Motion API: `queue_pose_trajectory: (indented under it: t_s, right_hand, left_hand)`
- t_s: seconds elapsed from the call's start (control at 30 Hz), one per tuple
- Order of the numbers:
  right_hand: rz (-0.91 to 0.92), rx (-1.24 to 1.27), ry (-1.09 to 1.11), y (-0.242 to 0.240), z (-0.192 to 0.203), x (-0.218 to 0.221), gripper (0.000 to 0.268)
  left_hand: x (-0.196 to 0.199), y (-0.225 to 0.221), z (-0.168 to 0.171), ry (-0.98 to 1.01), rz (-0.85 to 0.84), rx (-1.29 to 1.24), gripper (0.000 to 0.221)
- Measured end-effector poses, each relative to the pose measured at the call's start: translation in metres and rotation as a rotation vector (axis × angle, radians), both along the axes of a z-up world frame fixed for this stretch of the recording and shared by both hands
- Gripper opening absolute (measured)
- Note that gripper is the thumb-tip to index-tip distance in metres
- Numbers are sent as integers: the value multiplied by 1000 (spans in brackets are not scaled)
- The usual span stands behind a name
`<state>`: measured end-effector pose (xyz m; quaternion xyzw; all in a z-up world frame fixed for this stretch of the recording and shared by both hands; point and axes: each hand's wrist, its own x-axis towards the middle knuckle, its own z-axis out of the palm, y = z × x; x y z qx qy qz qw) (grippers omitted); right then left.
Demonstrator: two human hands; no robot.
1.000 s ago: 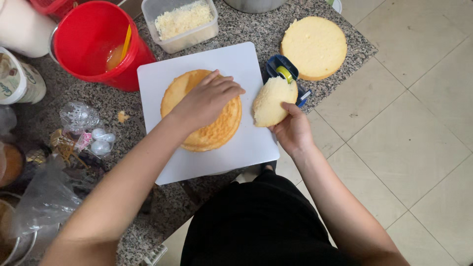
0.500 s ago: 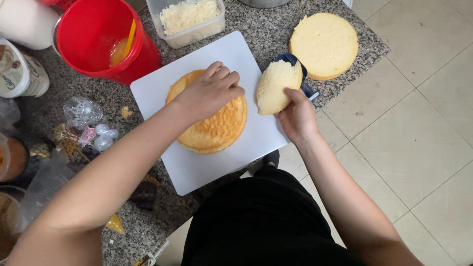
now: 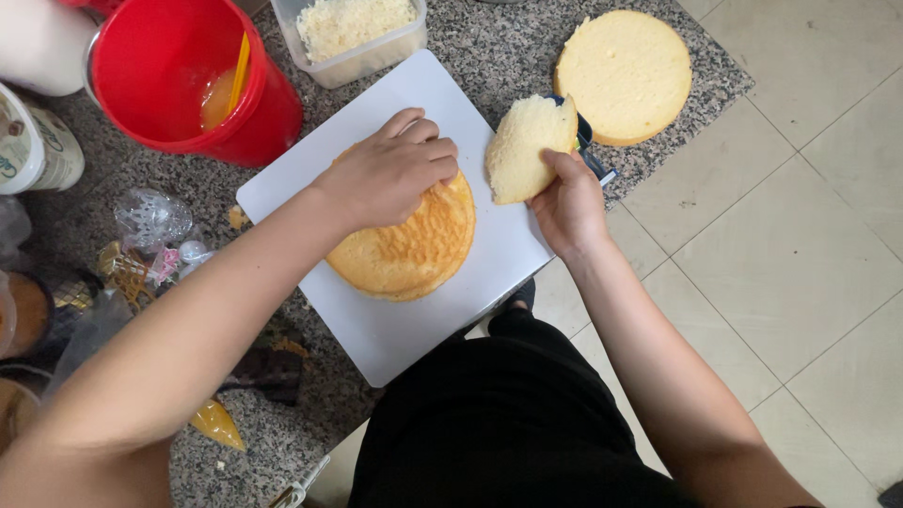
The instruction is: The person stacks cake rounds on a square board, uses a knife to cut and trim small pieces of sponge cake, and pipes yellow filling onto the cake layers using a plastic piping bag.
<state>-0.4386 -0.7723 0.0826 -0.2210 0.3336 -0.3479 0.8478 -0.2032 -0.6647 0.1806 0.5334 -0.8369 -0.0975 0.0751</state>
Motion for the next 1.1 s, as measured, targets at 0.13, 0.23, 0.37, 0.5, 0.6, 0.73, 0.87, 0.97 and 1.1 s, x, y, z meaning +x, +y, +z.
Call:
queue_pose_trajectory:
  t_s: [0.13, 0.23, 0.37, 0.5, 0.6, 0.73, 0.87, 0.97, 1.1]
  right_hand:
    - [26, -26, -9, -4, 2, 4, 43]
    - [44, -43, -48, -9, 3, 7, 44]
    - [67, -41, -45, -13, 3, 12, 44]
    - [75, -52, -49, -18, 1, 16, 44]
    - [91, -61, -57, -20, 0, 17, 44]
    - [90, -47, -53, -20, -1, 18, 43]
    - [82, -58, -41, -21, -2, 21, 42]
    - [86, -72, -27, -22, -2, 22, 41]
    - [103, -78, -10, -22, -1, 22, 42]
  left_hand:
    - [4, -2, 7, -28, -15, 12, 31]
    - [5, -3, 12, 31, -14, -46, 52]
    - [3, -5, 17, -12, 36, 118, 36]
    - [5, -6, 22, -15, 26, 123, 25]
    - [6, -7, 23, 37, 3, 121, 21]
    - [7, -6, 17, 34, -51, 85, 23]
    - [6, -3, 15, -10, -36, 71, 31]
    - [3, 2, 18, 9, -21, 81, 31]
    - [1, 4, 28, -18, -40, 26, 13]
